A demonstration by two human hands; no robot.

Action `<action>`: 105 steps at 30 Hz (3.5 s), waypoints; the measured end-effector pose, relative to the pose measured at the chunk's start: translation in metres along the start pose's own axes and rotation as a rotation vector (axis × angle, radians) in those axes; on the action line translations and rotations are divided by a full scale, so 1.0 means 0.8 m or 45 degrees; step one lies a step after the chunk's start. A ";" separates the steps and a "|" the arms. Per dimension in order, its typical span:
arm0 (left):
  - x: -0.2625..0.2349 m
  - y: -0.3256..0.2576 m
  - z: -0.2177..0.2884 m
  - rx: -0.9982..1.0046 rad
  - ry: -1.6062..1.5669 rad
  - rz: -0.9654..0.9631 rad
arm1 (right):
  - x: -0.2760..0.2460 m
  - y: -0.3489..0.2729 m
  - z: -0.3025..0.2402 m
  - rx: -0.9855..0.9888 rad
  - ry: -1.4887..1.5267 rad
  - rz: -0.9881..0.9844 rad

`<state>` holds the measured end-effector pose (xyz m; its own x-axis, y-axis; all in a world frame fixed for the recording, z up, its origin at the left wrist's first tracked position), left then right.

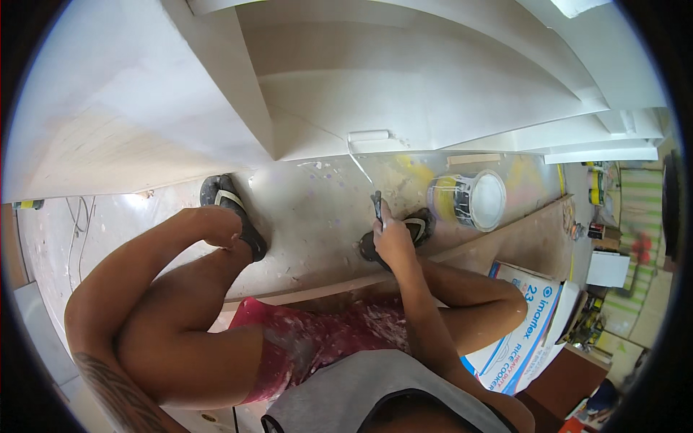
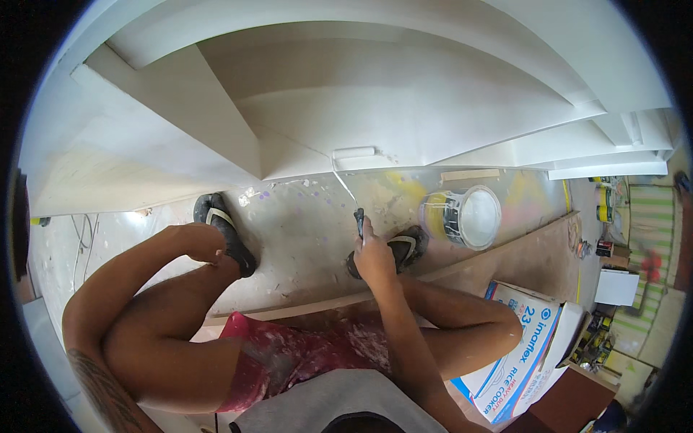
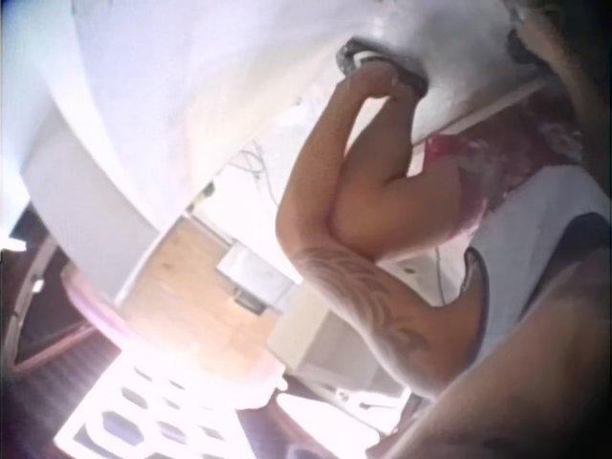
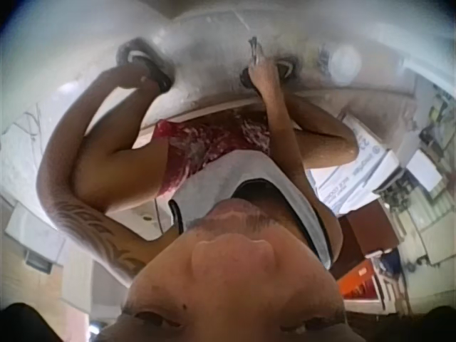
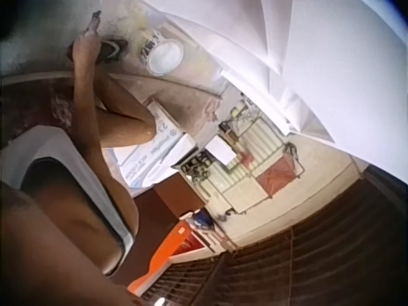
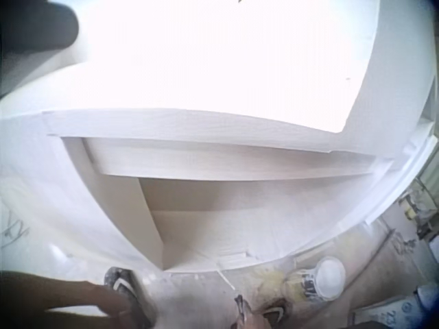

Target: Painting the internal surfaces of a wooden cabinet with a paint roller.

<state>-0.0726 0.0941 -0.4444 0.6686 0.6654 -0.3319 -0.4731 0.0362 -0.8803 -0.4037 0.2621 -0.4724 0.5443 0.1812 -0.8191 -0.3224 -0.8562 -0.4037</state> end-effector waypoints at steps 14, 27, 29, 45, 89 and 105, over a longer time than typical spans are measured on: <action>0.013 0.008 -0.011 0.082 -0.114 0.159 | -0.095 0.390 -0.151 0.030 0.235 -0.048; -0.011 -0.001 0.015 -0.023 -0.080 0.134 | -0.006 0.052 -0.005 0.000 0.045 0.016; -0.007 0.001 0.018 -0.016 -0.092 0.113 | -0.035 -0.012 0.018 -0.003 0.056 0.042; 0.000 0.017 0.001 -0.006 -0.136 0.090 | -0.102 0.184 0.094 0.077 0.011 0.376; 0.026 0.026 -0.030 0.002 -0.114 -0.203 | -0.166 0.407 0.017 0.053 -0.002 0.279; 0.014 0.026 -0.014 0.046 0.056 -0.184 | -0.093 0.195 0.138 -0.019 -0.094 0.364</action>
<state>-0.0687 0.0941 -0.4700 0.7553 0.6180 -0.2180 -0.3898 0.1563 -0.9075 -0.5799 0.1683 -0.5190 0.3749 -0.0342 -0.9264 -0.4432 -0.8844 -0.1467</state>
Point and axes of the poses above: each hand's wrist, its own y-axis towards the middle knuckle, its own x-axis out of the palm, z = x × y, the point moved 2 cm from there along y, towards the middle knuckle
